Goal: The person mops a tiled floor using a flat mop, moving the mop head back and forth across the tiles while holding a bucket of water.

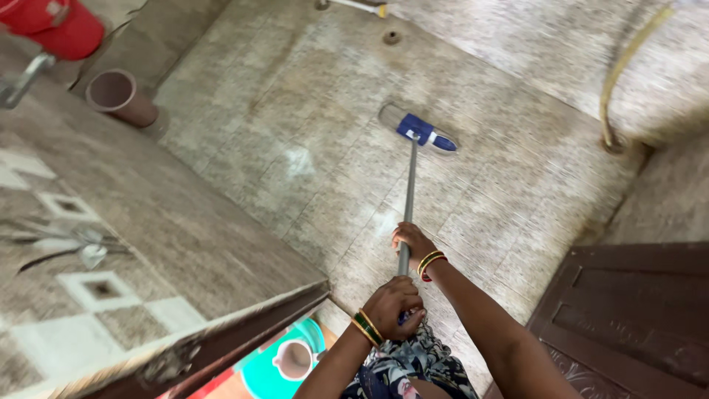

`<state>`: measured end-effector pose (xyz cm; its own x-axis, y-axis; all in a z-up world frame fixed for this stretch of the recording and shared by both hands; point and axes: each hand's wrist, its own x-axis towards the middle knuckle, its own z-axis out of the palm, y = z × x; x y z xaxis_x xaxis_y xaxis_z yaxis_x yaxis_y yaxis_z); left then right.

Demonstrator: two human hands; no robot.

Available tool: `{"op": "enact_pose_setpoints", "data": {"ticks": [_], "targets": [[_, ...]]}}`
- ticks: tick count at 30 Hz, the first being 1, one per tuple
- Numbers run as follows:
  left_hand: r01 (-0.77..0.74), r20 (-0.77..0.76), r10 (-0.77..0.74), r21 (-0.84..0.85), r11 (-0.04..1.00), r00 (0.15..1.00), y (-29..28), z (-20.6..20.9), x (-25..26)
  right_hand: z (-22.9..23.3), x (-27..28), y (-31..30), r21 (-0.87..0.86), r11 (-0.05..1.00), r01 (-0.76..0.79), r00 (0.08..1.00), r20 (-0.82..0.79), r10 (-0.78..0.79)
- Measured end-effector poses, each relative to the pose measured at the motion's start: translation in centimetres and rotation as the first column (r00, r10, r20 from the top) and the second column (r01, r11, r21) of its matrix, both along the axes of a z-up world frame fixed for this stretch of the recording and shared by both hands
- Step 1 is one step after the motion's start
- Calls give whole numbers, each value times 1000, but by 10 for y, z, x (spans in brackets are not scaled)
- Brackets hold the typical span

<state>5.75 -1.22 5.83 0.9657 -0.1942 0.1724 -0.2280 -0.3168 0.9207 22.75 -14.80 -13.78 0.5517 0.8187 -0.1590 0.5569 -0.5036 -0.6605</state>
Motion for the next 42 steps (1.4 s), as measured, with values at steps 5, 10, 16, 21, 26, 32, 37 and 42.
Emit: {"op": "enact_pose_setpoints", "data": {"ticks": [5,10,16,21,26,32,37,42], "targets": [[-36,-16,35,-37,999,999,4,42,-8,28,-11,4,68,998,-12,1000,-1,12],[-130,41,135,-112,985,990,13,81,-41,74,-39,22,63,991,-115,993,-1,115],[-291,-76,282,-173,941,956,29,122,-110,140,-94,64,-190,897,-400,901,-263,346],[-460,-138,440,-203,864,887,25,154,-191,160,-153,83,164,719,-675,643,-348,683],[-663,55,724,-361,656,687,-15,160,-253,164,-242,51,166,850,-500,829,-193,525],[-555,28,579,-250,793,815,-22,143,-277,145,-267,36,181,868,-462,877,-54,477],[-587,51,609,-213,781,792,-20,136,-259,127,-241,42,121,860,-496,865,-17,501],[-552,12,558,-124,824,830,-22,96,-207,84,-179,46,26,884,-467,882,-63,467]]}}
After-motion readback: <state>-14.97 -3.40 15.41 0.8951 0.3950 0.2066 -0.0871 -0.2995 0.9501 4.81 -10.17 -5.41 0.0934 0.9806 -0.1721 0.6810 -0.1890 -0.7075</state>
